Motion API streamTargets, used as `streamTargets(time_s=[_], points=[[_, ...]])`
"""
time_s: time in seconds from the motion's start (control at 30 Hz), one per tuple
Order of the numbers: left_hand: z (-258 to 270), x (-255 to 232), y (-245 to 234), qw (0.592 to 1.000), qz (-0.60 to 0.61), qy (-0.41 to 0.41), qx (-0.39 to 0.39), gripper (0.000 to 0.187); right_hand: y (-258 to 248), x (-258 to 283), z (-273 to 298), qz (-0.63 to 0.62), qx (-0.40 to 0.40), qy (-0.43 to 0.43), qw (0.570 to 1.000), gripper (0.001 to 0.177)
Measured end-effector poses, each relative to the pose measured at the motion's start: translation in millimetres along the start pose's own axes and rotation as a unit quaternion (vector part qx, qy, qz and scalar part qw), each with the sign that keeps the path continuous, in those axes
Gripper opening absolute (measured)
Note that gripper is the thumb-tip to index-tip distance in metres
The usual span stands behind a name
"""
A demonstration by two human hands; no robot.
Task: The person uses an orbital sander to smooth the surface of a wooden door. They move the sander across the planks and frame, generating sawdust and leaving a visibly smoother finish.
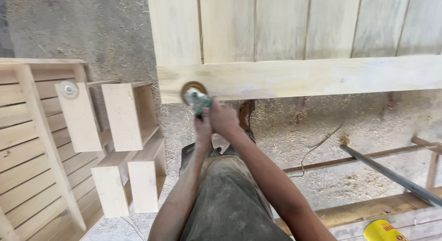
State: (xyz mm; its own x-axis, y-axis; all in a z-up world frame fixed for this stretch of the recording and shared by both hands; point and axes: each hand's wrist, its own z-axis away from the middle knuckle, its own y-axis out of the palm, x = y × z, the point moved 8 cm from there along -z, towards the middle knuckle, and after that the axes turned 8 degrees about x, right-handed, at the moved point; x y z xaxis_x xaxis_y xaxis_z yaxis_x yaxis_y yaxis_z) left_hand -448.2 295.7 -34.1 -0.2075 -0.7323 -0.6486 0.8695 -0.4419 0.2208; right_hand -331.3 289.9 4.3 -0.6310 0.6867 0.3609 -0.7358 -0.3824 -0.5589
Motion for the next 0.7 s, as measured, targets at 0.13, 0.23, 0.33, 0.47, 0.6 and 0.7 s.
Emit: streamTargets(time_s=[0.13, 0.23, 0.33, 0.47, 0.6, 0.7], points=[[-5, 11, 102, 0.986, -0.16, 0.018, 0.042, 0.069, -36, -99, 31, -0.037, -0.045, 0.066, 0.996, 0.04], [-8, 37, 167, 0.986, -0.123, -0.053, 0.1, 0.066, -52, -164, 46, -0.075, -0.02, 0.128, 0.989, 0.036], [-6, 46, 211, 0.988, -0.084, 0.016, 0.128, 0.065, -56, -208, 60, -0.086, -0.032, 0.146, 0.985, 0.036], [-5, 68, 259, 0.987, -0.053, 0.043, 0.147, 0.059, -54, -271, 70, -0.071, -0.06, 0.174, 0.98, 0.038], [-10, 64, 303, 0.978, -0.103, 0.096, 0.153, 0.051, -54, -341, 80, -0.071, -0.07, 0.217, 0.971, 0.042], [-19, 61, 357, 0.942, -0.144, 0.052, 0.297, 0.035, -60, -380, 105, -0.093, -0.124, 0.29, 0.945, 0.045]])
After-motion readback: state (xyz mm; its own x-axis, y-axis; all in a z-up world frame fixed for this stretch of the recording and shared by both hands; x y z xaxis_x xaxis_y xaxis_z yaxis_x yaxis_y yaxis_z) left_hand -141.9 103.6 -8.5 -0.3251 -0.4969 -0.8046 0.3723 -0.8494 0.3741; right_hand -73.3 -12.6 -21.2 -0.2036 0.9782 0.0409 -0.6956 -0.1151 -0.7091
